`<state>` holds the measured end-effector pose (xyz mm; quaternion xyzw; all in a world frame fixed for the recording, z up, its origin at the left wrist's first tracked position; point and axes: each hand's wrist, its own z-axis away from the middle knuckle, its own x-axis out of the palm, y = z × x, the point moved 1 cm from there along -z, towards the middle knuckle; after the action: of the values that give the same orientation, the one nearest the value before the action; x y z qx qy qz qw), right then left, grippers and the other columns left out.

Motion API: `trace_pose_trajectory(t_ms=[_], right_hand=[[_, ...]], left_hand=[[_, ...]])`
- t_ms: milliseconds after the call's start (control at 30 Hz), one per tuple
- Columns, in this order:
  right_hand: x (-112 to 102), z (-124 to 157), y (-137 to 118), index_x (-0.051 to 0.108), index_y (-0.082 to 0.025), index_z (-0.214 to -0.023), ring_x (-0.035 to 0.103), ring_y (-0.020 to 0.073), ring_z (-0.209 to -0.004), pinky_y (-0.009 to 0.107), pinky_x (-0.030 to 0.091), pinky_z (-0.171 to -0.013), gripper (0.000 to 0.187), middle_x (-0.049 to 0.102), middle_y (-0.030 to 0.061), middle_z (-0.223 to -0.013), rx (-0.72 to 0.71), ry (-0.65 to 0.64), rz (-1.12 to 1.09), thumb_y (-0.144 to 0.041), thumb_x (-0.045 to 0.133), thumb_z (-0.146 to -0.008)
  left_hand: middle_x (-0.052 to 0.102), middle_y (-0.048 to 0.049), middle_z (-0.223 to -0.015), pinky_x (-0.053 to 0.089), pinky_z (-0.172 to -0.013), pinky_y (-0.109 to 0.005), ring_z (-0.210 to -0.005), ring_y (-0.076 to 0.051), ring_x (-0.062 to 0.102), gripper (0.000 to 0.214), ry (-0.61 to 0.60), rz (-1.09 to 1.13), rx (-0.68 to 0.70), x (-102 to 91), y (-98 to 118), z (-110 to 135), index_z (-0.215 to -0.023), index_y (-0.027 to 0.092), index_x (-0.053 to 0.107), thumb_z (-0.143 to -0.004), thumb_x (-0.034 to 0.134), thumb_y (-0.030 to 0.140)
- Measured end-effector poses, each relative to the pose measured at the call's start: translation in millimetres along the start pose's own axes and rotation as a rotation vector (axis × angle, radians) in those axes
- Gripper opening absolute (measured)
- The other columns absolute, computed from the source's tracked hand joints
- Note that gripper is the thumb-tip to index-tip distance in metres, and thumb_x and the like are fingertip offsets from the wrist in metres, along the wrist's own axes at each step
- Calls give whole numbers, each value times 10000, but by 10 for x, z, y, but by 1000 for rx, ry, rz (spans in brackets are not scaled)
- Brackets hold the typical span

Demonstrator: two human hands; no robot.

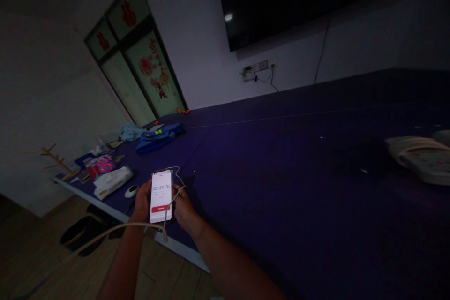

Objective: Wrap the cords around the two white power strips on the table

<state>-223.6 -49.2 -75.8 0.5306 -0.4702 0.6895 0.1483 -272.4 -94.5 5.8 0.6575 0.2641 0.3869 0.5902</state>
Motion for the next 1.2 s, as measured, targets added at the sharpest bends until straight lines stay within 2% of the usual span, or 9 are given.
trace_pose_trajectory(t_ms=[167,433,700,1033,1200], right_hand=[[20,6,-18,599,-194,-869,627,170,-648,297,501,-616,272,650,-4,-662,7,1,-12,-322,672,-640],[15,4,8,598,-201,-879,629,167,-632,290,503,-597,279,637,-15,-635,-12,-2,-9,-340,668,-648],[25,5,-11,605,-201,-872,631,168,-616,292,506,-596,253,632,-15,-610,-13,4,-7,-324,671,-661],[25,15,-19,596,-197,-858,625,160,-596,283,502,-582,252,635,-13,-615,1,-8,-4,-335,662,-658],[15,11,-12,597,-193,-857,637,167,-641,286,505,-613,249,641,-9,-629,-23,-22,-5,-338,672,-668]], left_hand=[[571,30,-420,346,-344,-212,-335,-118,473,92,10,-7,1,28,32,33,-575,144,575,-571,592,235],[582,19,-440,391,-394,-234,-374,-139,519,94,-14,5,-35,51,57,91,-593,146,578,-601,585,239],[568,31,-422,363,-379,-227,-365,-138,509,84,24,22,-17,14,7,27,-606,153,584,-594,601,234],[552,26,-398,344,-346,-221,-323,-124,463,113,-28,18,-44,50,34,50,-563,150,574,-598,583,257],[553,23,-406,357,-372,-232,-354,-142,496,83,30,25,-58,72,73,90,-580,147,593,-604,584,226]])
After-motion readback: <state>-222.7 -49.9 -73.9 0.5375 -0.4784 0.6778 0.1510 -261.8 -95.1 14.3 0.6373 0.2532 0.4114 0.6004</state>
